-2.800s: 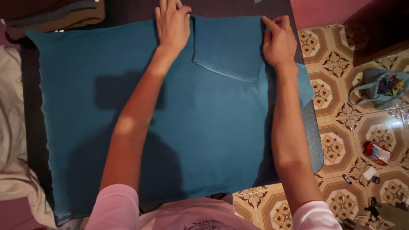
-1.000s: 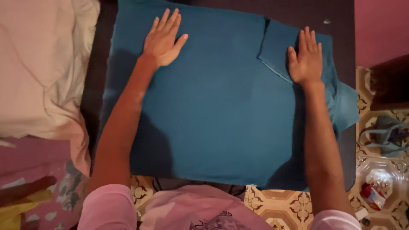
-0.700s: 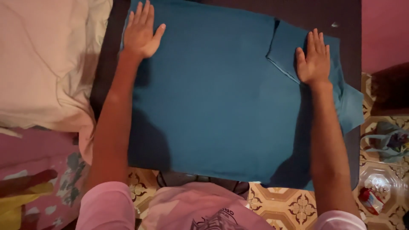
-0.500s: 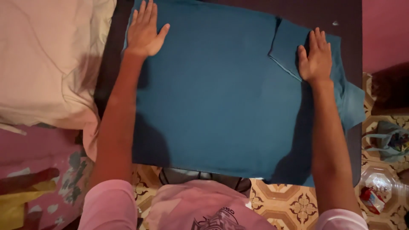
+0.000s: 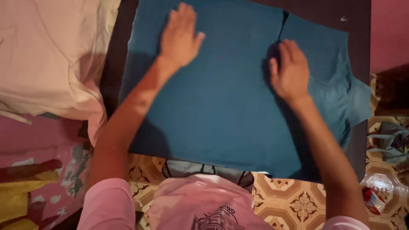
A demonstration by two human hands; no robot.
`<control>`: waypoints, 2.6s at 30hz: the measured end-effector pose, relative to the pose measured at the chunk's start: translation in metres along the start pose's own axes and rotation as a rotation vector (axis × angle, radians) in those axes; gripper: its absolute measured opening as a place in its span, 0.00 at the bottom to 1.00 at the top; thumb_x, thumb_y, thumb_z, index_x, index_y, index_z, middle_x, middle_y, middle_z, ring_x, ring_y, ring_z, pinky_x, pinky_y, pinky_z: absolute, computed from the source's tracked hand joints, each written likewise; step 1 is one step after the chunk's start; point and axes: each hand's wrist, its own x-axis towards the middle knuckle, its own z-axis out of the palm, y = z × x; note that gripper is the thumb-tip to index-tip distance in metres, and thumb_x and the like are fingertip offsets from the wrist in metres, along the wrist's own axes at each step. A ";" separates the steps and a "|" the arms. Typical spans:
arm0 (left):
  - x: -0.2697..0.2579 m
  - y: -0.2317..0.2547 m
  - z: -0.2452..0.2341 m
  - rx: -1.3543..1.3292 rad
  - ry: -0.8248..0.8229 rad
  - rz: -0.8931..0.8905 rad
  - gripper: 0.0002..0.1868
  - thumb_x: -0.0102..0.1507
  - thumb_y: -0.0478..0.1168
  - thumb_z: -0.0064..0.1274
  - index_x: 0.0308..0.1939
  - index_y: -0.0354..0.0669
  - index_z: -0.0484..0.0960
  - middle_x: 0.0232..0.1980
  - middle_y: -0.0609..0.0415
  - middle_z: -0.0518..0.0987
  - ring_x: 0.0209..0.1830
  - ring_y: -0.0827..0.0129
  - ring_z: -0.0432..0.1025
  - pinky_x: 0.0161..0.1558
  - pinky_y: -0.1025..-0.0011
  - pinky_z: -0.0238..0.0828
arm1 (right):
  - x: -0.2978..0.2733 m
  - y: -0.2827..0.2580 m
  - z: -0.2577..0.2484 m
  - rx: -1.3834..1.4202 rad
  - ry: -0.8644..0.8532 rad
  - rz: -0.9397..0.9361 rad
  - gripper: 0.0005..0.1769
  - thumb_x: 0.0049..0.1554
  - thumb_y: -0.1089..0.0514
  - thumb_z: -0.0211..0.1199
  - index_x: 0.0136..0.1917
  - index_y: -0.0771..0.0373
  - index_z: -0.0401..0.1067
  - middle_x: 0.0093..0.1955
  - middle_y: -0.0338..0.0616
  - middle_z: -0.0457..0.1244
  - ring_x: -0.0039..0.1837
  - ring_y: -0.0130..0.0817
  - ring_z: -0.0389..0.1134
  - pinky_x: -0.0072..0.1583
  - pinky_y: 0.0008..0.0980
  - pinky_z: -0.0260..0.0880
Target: Folding a blue t-shirt on a dark table.
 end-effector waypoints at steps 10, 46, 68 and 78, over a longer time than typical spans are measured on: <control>-0.027 0.148 -0.005 -0.341 -0.252 0.188 0.41 0.72 0.59 0.42 0.73 0.22 0.62 0.79 0.32 0.58 0.83 0.45 0.46 0.79 0.50 0.40 | -0.021 -0.066 -0.009 0.180 -0.327 0.112 0.36 0.68 0.46 0.52 0.79 0.72 0.57 0.84 0.60 0.48 0.85 0.56 0.44 0.80 0.59 0.41; -0.144 -0.028 -0.073 -0.003 -0.057 -0.063 0.40 0.76 0.55 0.50 0.75 0.18 0.63 0.81 0.27 0.58 0.83 0.39 0.51 0.79 0.45 0.46 | -0.119 -0.018 -0.088 0.067 -0.380 0.308 0.43 0.68 0.39 0.49 0.82 0.73 0.49 0.86 0.61 0.44 0.87 0.54 0.39 0.81 0.54 0.34; -0.082 0.110 -0.041 -0.285 -0.311 0.049 0.45 0.73 0.63 0.36 0.77 0.23 0.56 0.82 0.35 0.50 0.85 0.49 0.40 0.81 0.52 0.35 | -0.011 -0.116 -0.002 0.248 -0.407 -0.011 0.38 0.66 0.46 0.51 0.81 0.72 0.54 0.85 0.59 0.47 0.85 0.53 0.42 0.80 0.57 0.37; -0.107 0.020 -0.069 -0.131 -0.439 -0.045 0.46 0.72 0.62 0.33 0.78 0.23 0.48 0.82 0.33 0.44 0.83 0.48 0.36 0.78 0.52 0.31 | -0.046 -0.050 -0.041 0.154 -0.407 0.183 0.41 0.67 0.40 0.49 0.82 0.69 0.53 0.85 0.58 0.46 0.86 0.53 0.41 0.81 0.55 0.36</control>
